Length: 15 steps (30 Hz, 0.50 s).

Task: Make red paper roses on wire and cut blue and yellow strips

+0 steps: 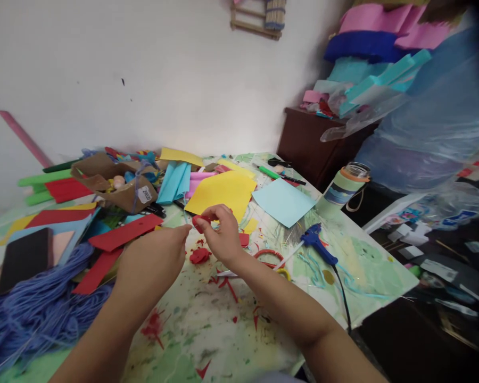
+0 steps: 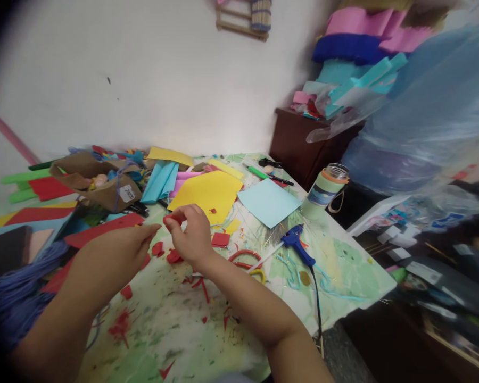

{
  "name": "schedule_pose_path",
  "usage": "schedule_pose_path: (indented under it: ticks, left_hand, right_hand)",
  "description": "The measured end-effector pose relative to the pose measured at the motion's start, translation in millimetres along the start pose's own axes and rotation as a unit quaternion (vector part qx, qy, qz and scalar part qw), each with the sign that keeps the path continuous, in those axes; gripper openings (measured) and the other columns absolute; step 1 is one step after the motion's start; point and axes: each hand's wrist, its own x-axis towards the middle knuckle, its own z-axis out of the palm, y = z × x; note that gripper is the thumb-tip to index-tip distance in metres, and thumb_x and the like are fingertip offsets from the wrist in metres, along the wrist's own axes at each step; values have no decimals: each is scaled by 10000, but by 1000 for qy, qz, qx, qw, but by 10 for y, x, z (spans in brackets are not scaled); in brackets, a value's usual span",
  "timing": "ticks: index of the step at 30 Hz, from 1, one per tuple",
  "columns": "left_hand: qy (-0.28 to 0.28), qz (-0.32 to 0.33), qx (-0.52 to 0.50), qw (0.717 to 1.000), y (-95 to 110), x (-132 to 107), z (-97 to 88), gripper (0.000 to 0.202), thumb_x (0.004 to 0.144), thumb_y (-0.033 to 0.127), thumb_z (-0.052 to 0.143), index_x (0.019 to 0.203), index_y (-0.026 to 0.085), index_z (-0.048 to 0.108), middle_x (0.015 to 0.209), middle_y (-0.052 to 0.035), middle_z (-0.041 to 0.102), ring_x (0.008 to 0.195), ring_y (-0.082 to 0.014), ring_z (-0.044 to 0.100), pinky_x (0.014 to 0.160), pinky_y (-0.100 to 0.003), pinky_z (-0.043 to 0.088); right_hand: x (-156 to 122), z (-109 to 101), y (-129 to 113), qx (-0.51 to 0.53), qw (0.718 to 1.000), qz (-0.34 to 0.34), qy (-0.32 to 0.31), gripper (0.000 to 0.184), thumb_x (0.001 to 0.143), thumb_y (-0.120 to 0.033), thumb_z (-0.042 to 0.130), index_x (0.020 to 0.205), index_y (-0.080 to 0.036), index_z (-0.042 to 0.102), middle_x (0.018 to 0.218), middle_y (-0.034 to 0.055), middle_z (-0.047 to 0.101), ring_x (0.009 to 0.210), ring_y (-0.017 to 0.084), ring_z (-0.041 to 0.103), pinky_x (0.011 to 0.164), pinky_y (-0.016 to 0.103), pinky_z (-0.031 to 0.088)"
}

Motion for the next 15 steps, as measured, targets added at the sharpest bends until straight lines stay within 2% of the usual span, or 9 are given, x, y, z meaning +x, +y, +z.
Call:
schedule_pose_path:
  ticks: [4, 8, 15]
  left_hand:
    - [4, 13, -6, 1000, 34, 0, 30, 388, 952, 240, 300, 1058, 210, 671, 874, -118, 721, 799, -305, 683, 559, -329, 357]
    - [35, 24, -22, 999, 53, 23, 69, 348, 966, 266, 314, 898, 196, 647, 835, -94, 700, 785, -274, 664, 575, -326, 338]
    - [78, 18, -54, 995, 54, 85, 129, 407, 984, 344, 289, 881, 207, 658, 826, -91, 704, 794, -278, 659, 571, -335, 309]
  right_hand:
    - [7, -3, -27, 56, 997, 52, -5, 90, 820, -204, 650, 749, -206, 594, 761, -10, 633, 725, 136, 563, 715, 268, 463]
    - [5, 2, -45, 81, 993, 80, -24, 81, 816, -216, 646, 749, -202, 604, 737, -16, 636, 690, 127, 566, 680, 257, 467]
    - [0, 24, 6, 95, 993, 67, -32, 93, 810, -275, 655, 771, -213, 597, 739, -8, 628, 682, 136, 575, 676, 274, 485]
